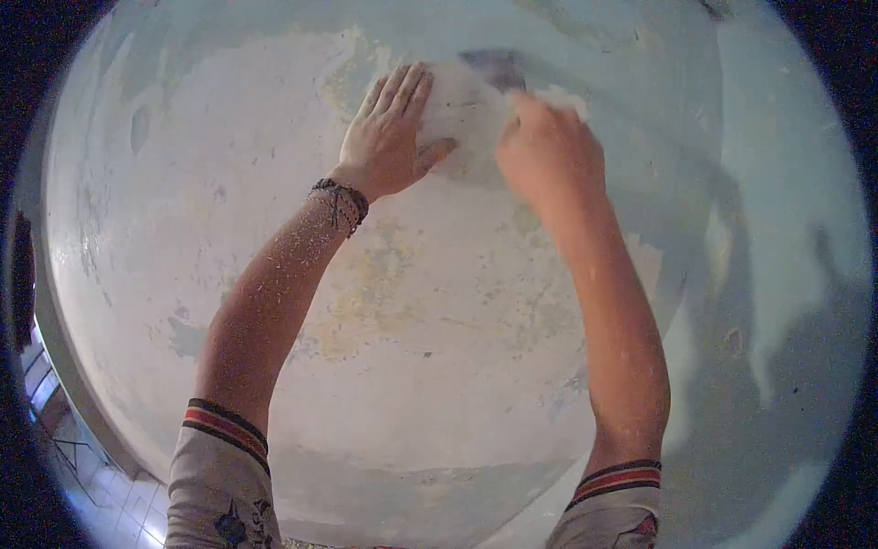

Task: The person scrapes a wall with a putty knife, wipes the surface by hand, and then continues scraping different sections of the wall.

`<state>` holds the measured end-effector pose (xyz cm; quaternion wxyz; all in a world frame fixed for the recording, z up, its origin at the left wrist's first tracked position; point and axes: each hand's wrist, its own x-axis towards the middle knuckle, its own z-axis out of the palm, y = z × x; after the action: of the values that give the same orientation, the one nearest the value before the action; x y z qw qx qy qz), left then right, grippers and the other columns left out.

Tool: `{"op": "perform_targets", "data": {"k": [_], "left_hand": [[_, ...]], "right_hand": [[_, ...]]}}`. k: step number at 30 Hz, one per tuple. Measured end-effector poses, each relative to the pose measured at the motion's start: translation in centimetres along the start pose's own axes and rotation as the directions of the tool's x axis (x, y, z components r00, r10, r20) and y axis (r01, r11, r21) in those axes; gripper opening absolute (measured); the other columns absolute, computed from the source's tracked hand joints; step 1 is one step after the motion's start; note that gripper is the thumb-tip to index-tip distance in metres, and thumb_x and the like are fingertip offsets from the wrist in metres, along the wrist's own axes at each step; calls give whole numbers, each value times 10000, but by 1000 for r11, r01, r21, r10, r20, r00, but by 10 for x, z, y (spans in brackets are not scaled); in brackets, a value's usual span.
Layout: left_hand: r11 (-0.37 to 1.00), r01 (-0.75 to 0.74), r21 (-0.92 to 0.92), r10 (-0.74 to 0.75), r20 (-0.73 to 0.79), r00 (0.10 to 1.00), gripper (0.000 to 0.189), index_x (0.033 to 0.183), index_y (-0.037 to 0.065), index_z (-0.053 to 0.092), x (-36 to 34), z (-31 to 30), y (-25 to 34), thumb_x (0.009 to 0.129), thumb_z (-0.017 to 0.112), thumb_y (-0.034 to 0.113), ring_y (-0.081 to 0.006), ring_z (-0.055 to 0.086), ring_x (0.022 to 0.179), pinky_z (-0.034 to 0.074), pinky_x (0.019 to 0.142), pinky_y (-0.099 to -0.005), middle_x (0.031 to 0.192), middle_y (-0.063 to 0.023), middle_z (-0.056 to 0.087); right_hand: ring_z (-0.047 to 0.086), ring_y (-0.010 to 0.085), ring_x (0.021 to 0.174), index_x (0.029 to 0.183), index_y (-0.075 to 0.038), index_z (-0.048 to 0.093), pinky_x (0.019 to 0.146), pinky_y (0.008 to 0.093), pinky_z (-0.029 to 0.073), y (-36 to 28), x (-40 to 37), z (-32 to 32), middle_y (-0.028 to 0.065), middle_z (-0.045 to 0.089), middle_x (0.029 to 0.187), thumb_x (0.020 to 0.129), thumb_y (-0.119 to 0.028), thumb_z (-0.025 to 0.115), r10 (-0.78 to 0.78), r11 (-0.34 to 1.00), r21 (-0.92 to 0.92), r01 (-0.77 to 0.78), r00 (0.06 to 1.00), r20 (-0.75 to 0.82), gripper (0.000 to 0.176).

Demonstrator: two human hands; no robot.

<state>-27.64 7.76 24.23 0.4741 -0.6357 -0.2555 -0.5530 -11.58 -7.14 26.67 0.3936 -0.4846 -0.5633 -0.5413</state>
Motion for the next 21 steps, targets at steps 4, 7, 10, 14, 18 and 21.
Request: {"op": "perform_targets", "data": {"k": [4,7,10,14,18,21], "left_hand": [[1000,19,-23,-19,-20,1000,852,1460,-4,249,-6,-6,-9,898,473,597,-312,202,1429,135,1184,-455,1523,-170,255],[998,48,-27,-49,-19,999,863,1465,8,248,-13,-12,-9,886,488,601,-316,200,1431,133,1178,-473,1524,-184,249],[998,31,-50,-33,-34,999,865,1468,17,251,-28,-16,-20,875,509,592,-323,197,1431,133,1171,-490,1525,-195,243],[998,56,-39,-57,-22,998,878,1467,4,241,-48,-24,-18,870,519,585,-336,193,1431,130,1169,-499,1527,-198,237],[993,111,-42,-110,33,993,898,1465,-16,227,-71,-30,-16,866,521,585,-358,187,1430,123,1166,-509,1525,-210,233],[993,103,-57,-98,74,992,909,1465,-21,223,-93,-37,-16,864,518,594,-362,184,1430,118,1166,-511,1526,-213,229]], "right_hand": [[643,416,898,1088,-101,658,804,499,517,-12,-7,9,230,670,906,850,-206,541,17,997,74,-25,994,107,285],[645,413,895,1084,-74,656,792,497,524,-28,31,11,227,674,901,836,-200,551,-71,996,43,73,997,-36,297],[647,408,896,1028,-42,654,784,488,529,-42,20,4,231,672,888,816,-191,558,-87,994,59,90,995,-42,277],[651,408,883,1002,-32,646,786,478,533,-61,25,21,244,666,889,804,-158,549,-91,993,74,90,996,12,254],[665,401,821,990,-39,646,742,478,545,-75,38,20,239,665,833,805,-128,545,-148,979,131,156,987,-67,228],[670,392,774,969,-37,627,702,471,551,-77,-27,9,219,664,780,796,-121,551,-97,995,38,92,983,155,207]]}}
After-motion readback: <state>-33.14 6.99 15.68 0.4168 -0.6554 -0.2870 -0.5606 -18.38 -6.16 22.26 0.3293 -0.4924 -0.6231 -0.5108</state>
